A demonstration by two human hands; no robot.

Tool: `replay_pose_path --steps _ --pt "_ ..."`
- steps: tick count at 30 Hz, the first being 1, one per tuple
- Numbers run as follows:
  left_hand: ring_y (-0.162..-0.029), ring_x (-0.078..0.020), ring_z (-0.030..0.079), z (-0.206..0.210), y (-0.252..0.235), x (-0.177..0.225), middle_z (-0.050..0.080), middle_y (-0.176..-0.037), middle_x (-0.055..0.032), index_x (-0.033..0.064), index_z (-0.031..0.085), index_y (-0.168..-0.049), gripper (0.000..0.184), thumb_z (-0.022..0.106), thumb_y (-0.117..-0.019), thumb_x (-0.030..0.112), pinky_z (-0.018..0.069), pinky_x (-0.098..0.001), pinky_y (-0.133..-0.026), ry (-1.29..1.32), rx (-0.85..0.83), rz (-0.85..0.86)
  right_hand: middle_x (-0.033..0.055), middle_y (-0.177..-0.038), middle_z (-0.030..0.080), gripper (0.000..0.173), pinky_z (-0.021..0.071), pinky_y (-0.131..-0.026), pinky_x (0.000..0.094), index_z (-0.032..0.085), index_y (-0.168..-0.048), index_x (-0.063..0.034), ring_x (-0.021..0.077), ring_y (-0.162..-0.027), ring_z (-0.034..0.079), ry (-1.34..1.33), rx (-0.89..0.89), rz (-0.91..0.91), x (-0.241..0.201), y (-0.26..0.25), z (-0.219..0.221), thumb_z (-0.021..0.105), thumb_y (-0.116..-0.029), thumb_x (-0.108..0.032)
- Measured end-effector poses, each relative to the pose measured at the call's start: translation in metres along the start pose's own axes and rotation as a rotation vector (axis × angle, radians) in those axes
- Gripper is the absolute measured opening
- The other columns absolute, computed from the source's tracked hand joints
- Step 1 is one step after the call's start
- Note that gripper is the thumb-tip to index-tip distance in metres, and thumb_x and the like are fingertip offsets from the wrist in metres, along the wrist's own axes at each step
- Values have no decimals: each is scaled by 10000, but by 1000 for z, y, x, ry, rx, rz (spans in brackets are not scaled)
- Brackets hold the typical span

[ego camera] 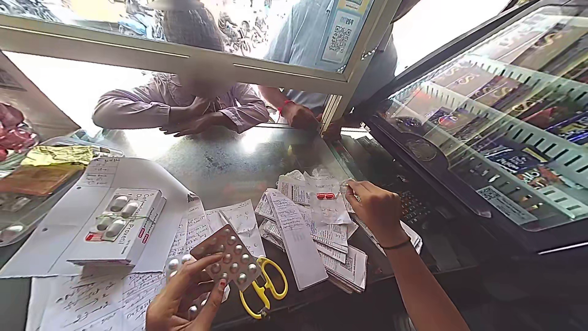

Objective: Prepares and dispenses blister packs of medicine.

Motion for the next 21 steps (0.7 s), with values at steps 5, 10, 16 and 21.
replay_pose_path --steps 5,10,16,21 --pt "-995 -33 713 -1 -1 5 680 -1238 139 162 603 -1323 515 723 -855 -17 629 -229 -846 63 6 24 191 -770 724 211 515 -494 511 785 -965 22 358 -611 702 -19 -118 -60 -14 9 10 725 -879 -161" --pt "-997 -56 729 -1 0 14 718 -1189 150 297 556 -1378 567 757 -886 99 630 -223 -834 55 15 110 201 -827 743 197 520 -523 534 785 -996 14 382 -644 713 -46 -65 -40 -29 3 -14 669 -942 -136" --pt "-1046 -31 694 9 11 25 703 -1211 -26 71 599 -1305 330 656 -981 76 585 -194 -898 -56 -250 287 336 -811 673 226 441 -538 706 736 -919 69 577 -709 660 6 -339 23 -40 1 1 647 -980 -129" --pt "-1106 -92 689 15 20 31 714 -1176 -110 8 622 -1240 259 629 -981 1 542 -217 -985 -43 -353 359 288 -925 735 393 509 -602 577 760 -1037 57 446 -751 717 -315 -140 -12 -76 3 -45 530 -1057 -261"
Point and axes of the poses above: each hand's wrist, its own y-axis away from the middle knuckle, its own z-axis out of the palm, x = y × z, the point moved 5 cm from there along -y, towards the middle knuckle
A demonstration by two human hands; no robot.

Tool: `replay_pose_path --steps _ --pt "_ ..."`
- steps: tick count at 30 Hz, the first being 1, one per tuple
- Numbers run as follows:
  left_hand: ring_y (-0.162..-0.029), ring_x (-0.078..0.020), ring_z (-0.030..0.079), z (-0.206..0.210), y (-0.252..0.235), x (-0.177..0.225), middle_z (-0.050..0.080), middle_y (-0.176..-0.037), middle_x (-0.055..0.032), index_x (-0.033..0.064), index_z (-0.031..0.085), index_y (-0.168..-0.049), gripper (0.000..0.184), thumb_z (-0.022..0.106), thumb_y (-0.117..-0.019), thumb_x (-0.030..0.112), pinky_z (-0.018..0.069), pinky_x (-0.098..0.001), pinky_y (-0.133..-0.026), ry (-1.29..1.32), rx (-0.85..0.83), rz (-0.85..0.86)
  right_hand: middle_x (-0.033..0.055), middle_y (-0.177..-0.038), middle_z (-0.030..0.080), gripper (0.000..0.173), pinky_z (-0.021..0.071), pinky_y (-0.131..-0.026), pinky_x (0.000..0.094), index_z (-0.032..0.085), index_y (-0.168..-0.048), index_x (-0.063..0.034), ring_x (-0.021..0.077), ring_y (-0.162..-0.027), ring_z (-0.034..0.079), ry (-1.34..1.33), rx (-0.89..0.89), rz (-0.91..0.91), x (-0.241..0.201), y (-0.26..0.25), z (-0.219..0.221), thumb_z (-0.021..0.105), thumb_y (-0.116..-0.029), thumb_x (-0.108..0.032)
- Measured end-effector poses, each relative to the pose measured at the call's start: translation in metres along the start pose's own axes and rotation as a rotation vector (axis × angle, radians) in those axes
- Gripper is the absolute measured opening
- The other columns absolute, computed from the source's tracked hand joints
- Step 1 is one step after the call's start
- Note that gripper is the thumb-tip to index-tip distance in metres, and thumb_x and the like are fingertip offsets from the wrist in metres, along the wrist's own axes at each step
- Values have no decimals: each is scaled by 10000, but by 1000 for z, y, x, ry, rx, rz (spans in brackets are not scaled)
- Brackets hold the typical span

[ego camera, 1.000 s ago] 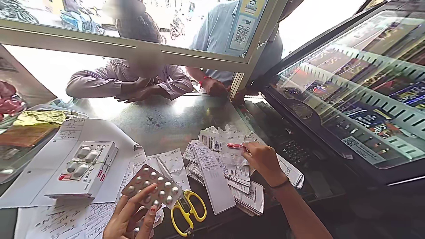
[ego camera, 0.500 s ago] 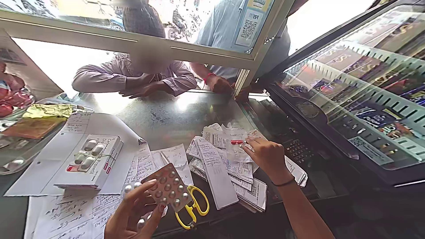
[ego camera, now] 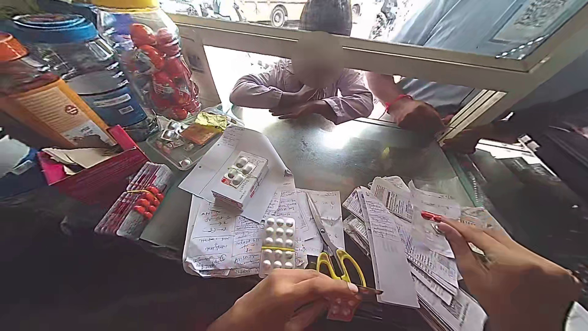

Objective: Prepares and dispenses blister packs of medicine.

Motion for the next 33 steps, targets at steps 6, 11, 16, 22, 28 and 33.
replay_pose_path --steps 6,11,16,22,28,33 --pt "-1030 -53 710 -12 2 0 704 -1178 -87 18 431 -1432 509 659 -979 60 580 -202 -914 13 122 -96 108 -1108 748 441 565 -898 172 566 -1375 61 23 -1007 702 -913 -193 -102 -105 30 18 625 -1014 -185" --pt "-1091 -96 694 -69 15 -8 760 -1098 -82 60 765 -1048 240 556 -1051 177 527 -210 -980 -626 230 -120 136 -1090 681 447 537 -832 124 554 -1424 61 24 -912 660 -892 -158 -71 -125 22 38 544 -1003 -88" --pt "-1106 -188 706 -71 11 -19 761 -1104 -70 92 775 -903 219 588 -989 164 558 -290 -939 -791 -54 -114 58 -924 724 234 536 -681 116 567 -1176 7 10 -716 661 -915 -170 -138 -151 20 47 618 -986 -121" --pt "-952 -204 748 -70 2 -15 761 -1059 -113 27 725 -830 206 563 -954 52 596 -290 -783 -854 -208 -96 140 -1224 712 199 555 -787 165 741 -1037 -96 123 -967 722 -747 -115 -364 -174 27 61 550 -1002 -51" --pt "-900 -269 693 -66 -13 -19 696 -1076 -144 3 673 -833 148 540 -894 20 569 -358 -675 -923 -439 -57 103 -1367 670 516 564 -803 332 776 -1149 -147 234 -1090 696 -552 -189 -426 -181 37 65 610 -919 -578" --pt "-1029 -278 617 -75 -13 -43 656 -1059 -126 42 670 -870 183 616 -871 216 522 -346 -835 -708 -480 -27 47 -1201 749 274 527 -977 313 779 -1065 -137 211 -1149 687 -491 -60 -448 -178 46 68 637 -953 -344"
Point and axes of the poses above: each hand's wrist, its own y-axis away from the middle knuckle, its own z-axis out of the palm, x = y × z, the point moved 5 cm from there along -y, towards the middle knuckle
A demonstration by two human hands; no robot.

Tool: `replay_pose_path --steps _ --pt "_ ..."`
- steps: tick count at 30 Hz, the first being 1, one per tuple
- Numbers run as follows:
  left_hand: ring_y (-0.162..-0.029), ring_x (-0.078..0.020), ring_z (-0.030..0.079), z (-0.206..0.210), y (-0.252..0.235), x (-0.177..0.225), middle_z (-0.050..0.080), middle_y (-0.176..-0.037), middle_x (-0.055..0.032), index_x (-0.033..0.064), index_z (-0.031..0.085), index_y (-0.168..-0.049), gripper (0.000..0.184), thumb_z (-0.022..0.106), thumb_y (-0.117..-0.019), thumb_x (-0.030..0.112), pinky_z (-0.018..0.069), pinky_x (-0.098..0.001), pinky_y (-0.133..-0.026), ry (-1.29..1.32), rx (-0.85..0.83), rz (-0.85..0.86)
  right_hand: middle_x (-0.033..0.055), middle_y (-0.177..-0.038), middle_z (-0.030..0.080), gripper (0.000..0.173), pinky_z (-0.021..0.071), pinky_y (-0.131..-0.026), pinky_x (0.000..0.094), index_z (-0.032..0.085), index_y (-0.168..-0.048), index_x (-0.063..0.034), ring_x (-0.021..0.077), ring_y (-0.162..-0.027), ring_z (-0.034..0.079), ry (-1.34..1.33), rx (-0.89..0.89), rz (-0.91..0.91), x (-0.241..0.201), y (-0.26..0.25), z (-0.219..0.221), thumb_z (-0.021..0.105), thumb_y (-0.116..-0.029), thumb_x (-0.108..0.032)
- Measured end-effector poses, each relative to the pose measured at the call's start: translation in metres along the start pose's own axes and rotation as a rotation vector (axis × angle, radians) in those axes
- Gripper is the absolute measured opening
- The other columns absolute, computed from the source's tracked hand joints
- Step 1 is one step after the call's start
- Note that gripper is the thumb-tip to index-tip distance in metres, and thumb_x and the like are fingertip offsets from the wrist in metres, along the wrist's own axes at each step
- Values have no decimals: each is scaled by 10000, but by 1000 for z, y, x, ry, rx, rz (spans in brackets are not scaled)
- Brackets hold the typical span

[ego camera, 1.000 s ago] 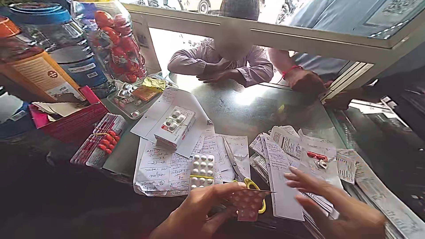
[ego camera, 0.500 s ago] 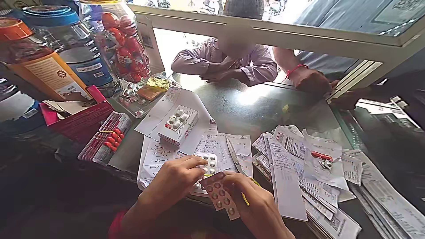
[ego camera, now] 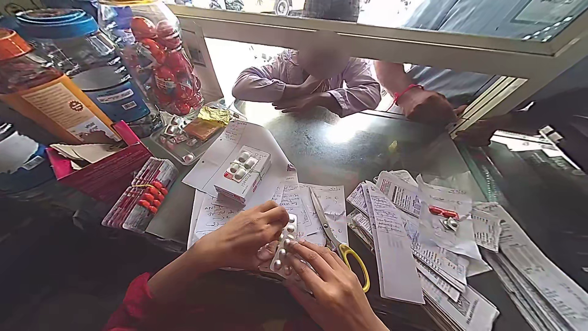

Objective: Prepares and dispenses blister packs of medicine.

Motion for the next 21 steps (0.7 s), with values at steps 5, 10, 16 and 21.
replay_pose_path --steps 5,10,16,21 --pt "-1040 -229 604 10 14 -3 656 -1058 -134 40 635 -859 162 589 -919 183 481 -290 -913 183 154 -201 30 -1209 753 275 496 -992 313 777 -1087 -142 185 -1151 678 -6 -8 -101 -4 4 -3 585 -997 -317" --pt "-1029 -122 604 19 22 -2 657 -1037 -92 58 650 -851 204 558 -910 230 484 -221 -898 244 359 -351 -15 -1252 738 253 472 -1037 352 773 -1122 -166 162 -1221 647 -50 -100 -83 -1 -1 -5 582 -1012 -289" --pt "-1149 -66 555 15 27 1 631 -1104 -129 -16 629 -868 210 561 -932 172 455 -180 -970 456 242 -347 16 -1174 756 296 551 -863 375 792 -1087 -157 233 -1098 693 93 -12 57 -3 -9 -1 582 -1011 -351" --pt "-1163 -25 534 15 30 5 607 -1116 -99 -6 619 -870 183 565 -934 157 451 -165 -980 503 234 -370 61 -1033 739 287 565 -777 334 787 -1034 -180 224 -954 708 206 100 196 -2 -12 6 629 -961 -408"
Point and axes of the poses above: each hand's wrist, its own y-axis away from the middle knuckle, its own z-axis out of the palm, x = y × z, the point moved 5 cm from there along -y, towards the middle knuckle
